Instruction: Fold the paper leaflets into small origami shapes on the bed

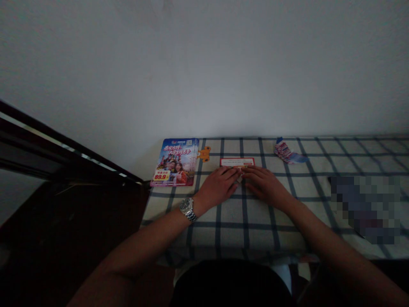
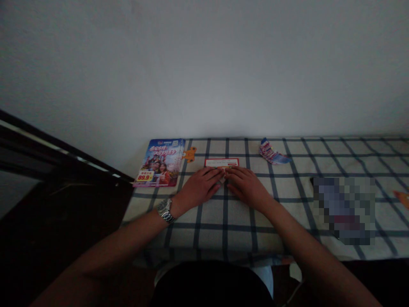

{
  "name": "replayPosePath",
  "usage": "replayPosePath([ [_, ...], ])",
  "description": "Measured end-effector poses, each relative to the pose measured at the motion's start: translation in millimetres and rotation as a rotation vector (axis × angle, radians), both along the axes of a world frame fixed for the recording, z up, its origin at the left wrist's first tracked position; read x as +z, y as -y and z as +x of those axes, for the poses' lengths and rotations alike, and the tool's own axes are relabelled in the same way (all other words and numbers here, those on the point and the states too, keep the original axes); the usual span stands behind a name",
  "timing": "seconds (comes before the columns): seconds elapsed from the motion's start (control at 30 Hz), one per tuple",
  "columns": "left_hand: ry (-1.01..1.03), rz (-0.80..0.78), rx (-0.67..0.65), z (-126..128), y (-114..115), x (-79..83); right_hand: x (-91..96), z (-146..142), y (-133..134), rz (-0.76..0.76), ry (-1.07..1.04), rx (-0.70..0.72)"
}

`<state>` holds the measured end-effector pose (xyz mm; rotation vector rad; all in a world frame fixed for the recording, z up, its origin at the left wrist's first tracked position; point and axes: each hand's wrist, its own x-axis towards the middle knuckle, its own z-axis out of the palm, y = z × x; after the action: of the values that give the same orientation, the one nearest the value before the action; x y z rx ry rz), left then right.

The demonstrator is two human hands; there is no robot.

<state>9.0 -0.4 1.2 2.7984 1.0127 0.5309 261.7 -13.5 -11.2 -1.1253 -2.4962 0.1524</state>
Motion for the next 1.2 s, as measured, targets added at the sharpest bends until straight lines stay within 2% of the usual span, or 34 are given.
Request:
replayPosePath([
  [0.2,0.012,0.005,0.001,1,1,-1.4,3.3,-8,-12,0.058,0.048,-0.098],
  [0.53,0.014,-0.012,0.008,-2,0,-3.7,-4.7,-16,-13,0.073,0.019,-0.103],
  [1.2,-0.017,0.004,-0.018,-7,-1,-4.5,-3.6,-20,-10,0.090,-0.026,-0.116],
])
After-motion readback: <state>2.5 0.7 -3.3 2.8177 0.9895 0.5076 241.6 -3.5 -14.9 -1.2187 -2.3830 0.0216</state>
